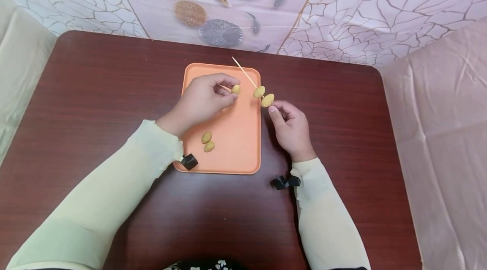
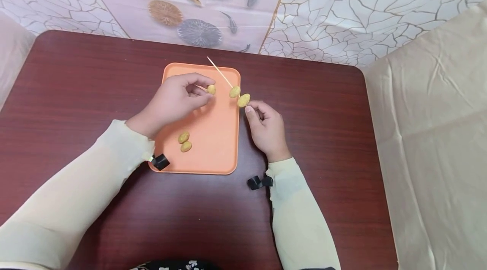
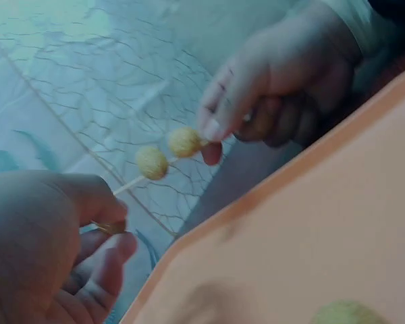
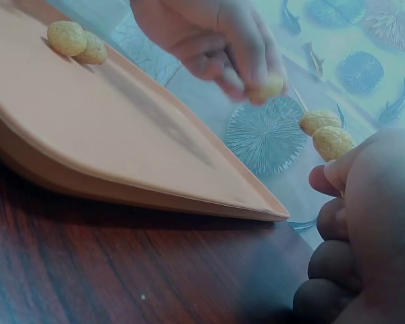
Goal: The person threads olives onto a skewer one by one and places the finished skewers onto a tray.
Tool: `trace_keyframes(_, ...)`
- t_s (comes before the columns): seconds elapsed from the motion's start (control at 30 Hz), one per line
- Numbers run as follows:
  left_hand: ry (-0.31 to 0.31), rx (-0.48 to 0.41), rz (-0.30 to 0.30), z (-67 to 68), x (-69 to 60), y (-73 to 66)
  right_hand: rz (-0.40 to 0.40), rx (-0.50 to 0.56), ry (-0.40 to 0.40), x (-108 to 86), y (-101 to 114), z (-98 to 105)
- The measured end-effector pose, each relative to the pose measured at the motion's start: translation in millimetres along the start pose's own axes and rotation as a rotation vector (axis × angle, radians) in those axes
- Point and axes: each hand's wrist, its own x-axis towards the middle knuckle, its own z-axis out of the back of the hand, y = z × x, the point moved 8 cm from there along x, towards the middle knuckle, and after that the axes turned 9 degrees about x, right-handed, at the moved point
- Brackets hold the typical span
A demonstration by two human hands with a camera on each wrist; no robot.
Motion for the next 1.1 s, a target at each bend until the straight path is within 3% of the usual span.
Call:
trace_keyframes(0.23, -0.174, -0.197, -0.016, 17.5, -19.8, 12.5, 0.007, 0.009, 0.028, -1.6, -3, -2)
trace_keyframes(0.37, -0.215, -0.339, 0.031, 20.8, -24.3, 28.2, -0.022, 0.024, 0.053, -3.6, -7, -5)
trace_keyframes(0.5, -0.256, -0.448, 0.021, 24.9, -24.9, 36.9, -0.033, 0.043, 0.081, -4.5, -6, -8)
trace_keyframes(0.63, -0.303, -0.511, -0.02, 28.9, -23.0, 40.7, -0.023, 0.057, 0.109, -3.9, -3, -10)
trace_keyframes(0.83, -0.369, -0.57, -0.023, 31.7, -21.6, 49.8, -0.016, 0.062, 0.158, -4.6, 0, -12)
trace_keyframes(1.1, -0.388, -0.642, -0.055, 32.8, -23.0, 50.3, -0.013, 0.056, 0.19, -5.4, 2, -14)
